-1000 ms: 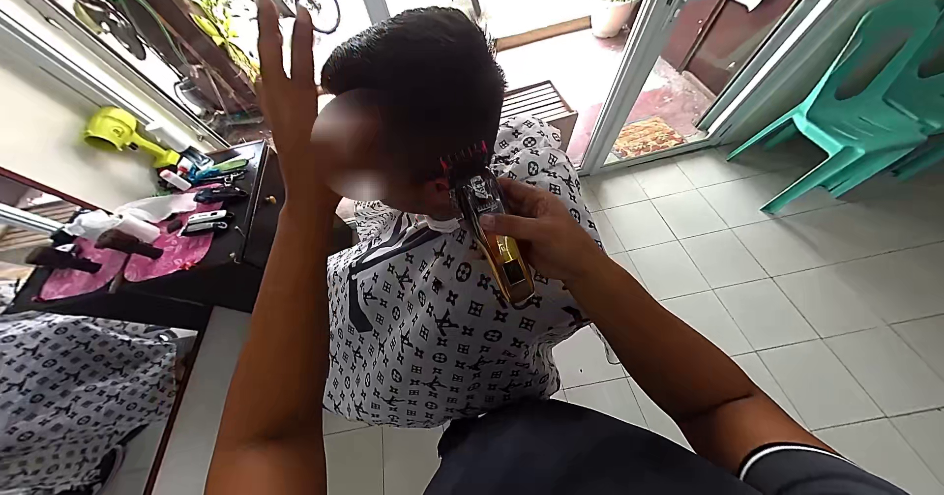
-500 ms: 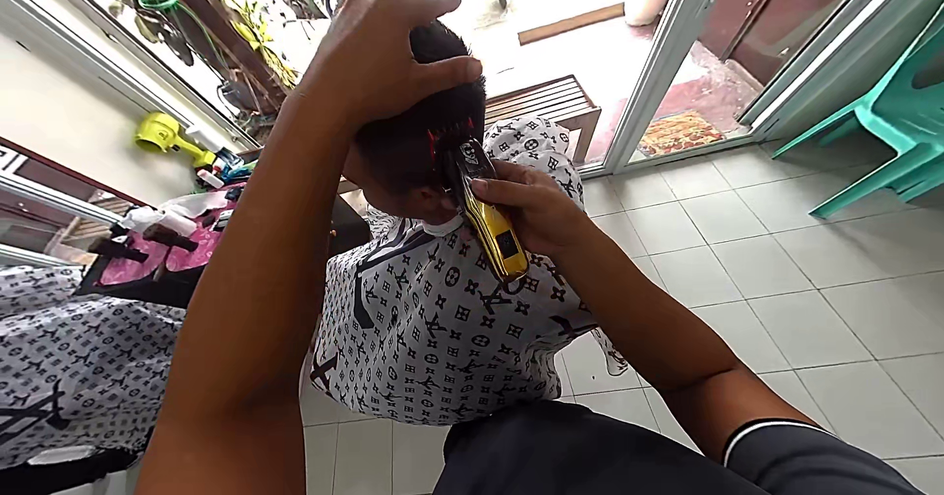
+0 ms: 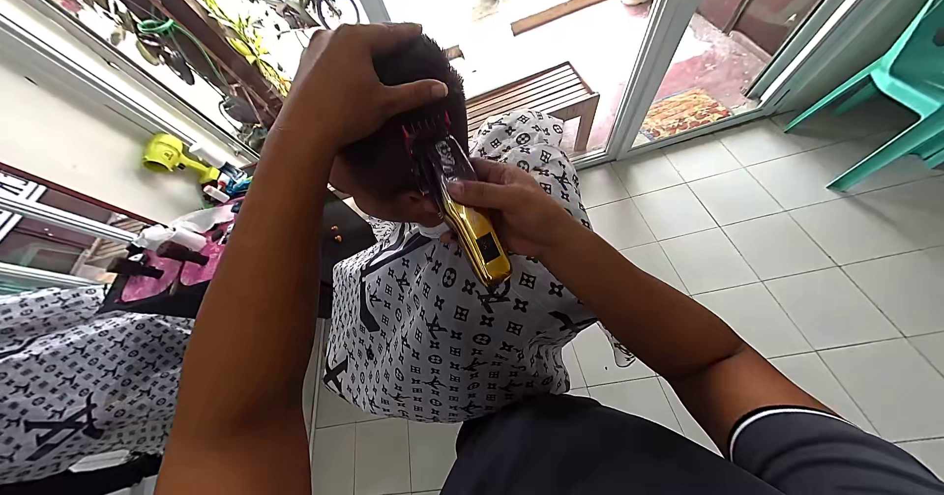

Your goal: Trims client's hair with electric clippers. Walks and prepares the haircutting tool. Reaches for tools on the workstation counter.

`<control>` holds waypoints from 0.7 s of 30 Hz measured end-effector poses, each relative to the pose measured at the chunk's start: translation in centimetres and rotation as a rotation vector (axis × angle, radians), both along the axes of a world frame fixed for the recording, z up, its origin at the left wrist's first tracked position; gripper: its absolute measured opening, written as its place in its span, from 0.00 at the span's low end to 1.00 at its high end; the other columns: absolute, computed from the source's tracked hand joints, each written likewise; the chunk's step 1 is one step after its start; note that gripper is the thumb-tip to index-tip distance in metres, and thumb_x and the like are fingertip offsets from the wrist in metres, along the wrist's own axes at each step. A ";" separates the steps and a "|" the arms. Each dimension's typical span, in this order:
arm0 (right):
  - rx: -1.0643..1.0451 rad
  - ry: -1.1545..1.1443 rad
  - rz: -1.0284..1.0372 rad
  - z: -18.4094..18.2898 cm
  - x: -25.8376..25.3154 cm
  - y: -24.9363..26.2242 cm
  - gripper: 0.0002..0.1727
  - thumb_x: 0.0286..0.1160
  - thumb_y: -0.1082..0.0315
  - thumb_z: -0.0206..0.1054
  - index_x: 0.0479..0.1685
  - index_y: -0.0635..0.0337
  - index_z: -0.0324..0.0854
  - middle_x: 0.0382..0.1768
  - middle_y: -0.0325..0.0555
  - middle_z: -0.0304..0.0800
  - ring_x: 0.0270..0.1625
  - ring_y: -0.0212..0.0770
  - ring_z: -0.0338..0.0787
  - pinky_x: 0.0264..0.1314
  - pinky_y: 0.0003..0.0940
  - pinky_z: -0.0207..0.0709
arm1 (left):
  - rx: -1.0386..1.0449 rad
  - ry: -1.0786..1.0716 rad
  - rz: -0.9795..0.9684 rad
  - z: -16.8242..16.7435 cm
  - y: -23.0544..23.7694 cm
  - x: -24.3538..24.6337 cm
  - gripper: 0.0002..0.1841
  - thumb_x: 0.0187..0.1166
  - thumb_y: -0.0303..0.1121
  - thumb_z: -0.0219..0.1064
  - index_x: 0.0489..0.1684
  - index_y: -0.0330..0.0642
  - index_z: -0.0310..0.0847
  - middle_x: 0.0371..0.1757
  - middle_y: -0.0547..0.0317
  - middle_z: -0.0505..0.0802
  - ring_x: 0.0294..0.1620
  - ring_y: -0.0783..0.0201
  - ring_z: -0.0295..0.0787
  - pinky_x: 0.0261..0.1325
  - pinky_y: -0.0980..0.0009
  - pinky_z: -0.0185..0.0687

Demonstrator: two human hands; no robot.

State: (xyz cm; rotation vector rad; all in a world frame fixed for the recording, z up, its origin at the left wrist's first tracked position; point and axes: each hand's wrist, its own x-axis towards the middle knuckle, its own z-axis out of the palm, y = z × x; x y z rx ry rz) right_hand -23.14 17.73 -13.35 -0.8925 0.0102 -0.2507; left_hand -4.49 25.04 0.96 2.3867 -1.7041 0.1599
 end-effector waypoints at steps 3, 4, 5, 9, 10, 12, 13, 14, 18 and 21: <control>0.024 0.113 0.063 -2.0 -0.5 0.6 0.20 0.81 0.68 0.66 0.69 0.64 0.73 0.49 0.55 0.91 0.44 0.47 0.95 0.47 0.47 0.92 | -0.007 0.000 0.011 0.0 0.1 0.0 0.40 0.72 0.69 0.67 0.83 0.60 0.76 0.73 0.55 0.88 0.76 0.53 0.82 0.79 0.40 0.67; 0.042 0.111 0.081 -1.9 -0.4 0.4 0.19 0.82 0.68 0.65 0.69 0.64 0.73 0.49 0.55 0.91 0.46 0.48 0.95 0.49 0.47 0.92 | -0.001 -0.006 0.015 0.0 0.1 0.0 0.40 0.72 0.70 0.66 0.84 0.61 0.75 0.74 0.55 0.88 0.77 0.53 0.81 0.79 0.40 0.67; 0.051 0.090 0.079 -1.4 -0.4 0.1 0.17 0.83 0.68 0.63 0.66 0.65 0.74 0.48 0.55 0.91 0.45 0.47 0.95 0.50 0.47 0.92 | 0.006 -0.007 0.016 0.0 0.1 0.1 0.40 0.72 0.70 0.65 0.84 0.61 0.75 0.75 0.54 0.87 0.77 0.52 0.81 0.80 0.40 0.67; -0.018 -0.065 0.034 0.6 0.2 -1.7 0.15 0.86 0.67 0.59 0.64 0.66 0.74 0.46 0.55 0.91 0.43 0.45 0.95 0.48 0.44 0.92 | -0.004 -0.002 0.006 -0.3 0.0 0.4 0.42 0.71 0.72 0.65 0.85 0.62 0.74 0.75 0.55 0.87 0.77 0.53 0.81 0.80 0.40 0.67; -0.067 -0.072 0.039 0.1 0.3 -2.3 0.18 0.83 0.67 0.62 0.66 0.66 0.73 0.46 0.55 0.91 0.43 0.45 0.95 0.46 0.44 0.92 | -0.013 0.001 0.005 -0.4 0.0 0.4 0.42 0.70 0.72 0.66 0.85 0.62 0.74 0.74 0.55 0.87 0.77 0.54 0.81 0.80 0.41 0.68; -0.125 -0.012 0.082 -1.9 0.3 -3.4 0.22 0.77 0.67 0.66 0.69 0.64 0.72 0.47 0.54 0.91 0.43 0.46 0.95 0.44 0.45 0.93 | -0.025 0.007 0.006 -0.5 0.1 0.3 0.43 0.69 0.72 0.66 0.85 0.61 0.74 0.74 0.56 0.87 0.77 0.56 0.81 0.80 0.43 0.69; -0.128 0.030 0.112 -2.8 0.1 -3.9 0.22 0.77 0.67 0.66 0.68 0.63 0.73 0.48 0.53 0.92 0.44 0.46 0.95 0.44 0.45 0.93 | -0.031 0.008 0.006 -0.4 0.1 0.2 0.42 0.70 0.71 0.66 0.85 0.60 0.73 0.74 0.56 0.87 0.77 0.56 0.81 0.80 0.43 0.69; -0.112 0.066 0.139 -3.4 -0.1 -4.3 0.20 0.78 0.67 0.65 0.68 0.62 0.74 0.48 0.54 0.92 0.45 0.47 0.95 0.45 0.45 0.93 | -0.035 0.007 0.011 -0.4 0.2 0.1 0.42 0.71 0.71 0.65 0.85 0.60 0.74 0.74 0.55 0.87 0.77 0.55 0.81 0.80 0.42 0.68; -0.107 0.055 0.137 -1.9 -0.1 -5.0 0.15 0.84 0.64 0.59 0.62 0.62 0.77 0.49 0.54 0.93 0.45 0.47 0.96 0.44 0.43 0.93 | -0.026 0.032 0.045 -0.6 0.2 0.4 0.43 0.71 0.71 0.64 0.86 0.61 0.72 0.75 0.54 0.86 0.77 0.55 0.81 0.80 0.42 0.69; -0.142 -0.030 0.101 -0.2 0.4 -5.7 0.18 0.85 0.64 0.58 0.67 0.63 0.75 0.55 0.57 0.91 0.51 0.49 0.95 0.46 0.43 0.93 | -0.033 0.034 0.048 -0.6 0.0 0.4 0.43 0.70 0.71 0.65 0.86 0.59 0.71 0.73 0.51 0.87 0.75 0.53 0.82 0.78 0.41 0.70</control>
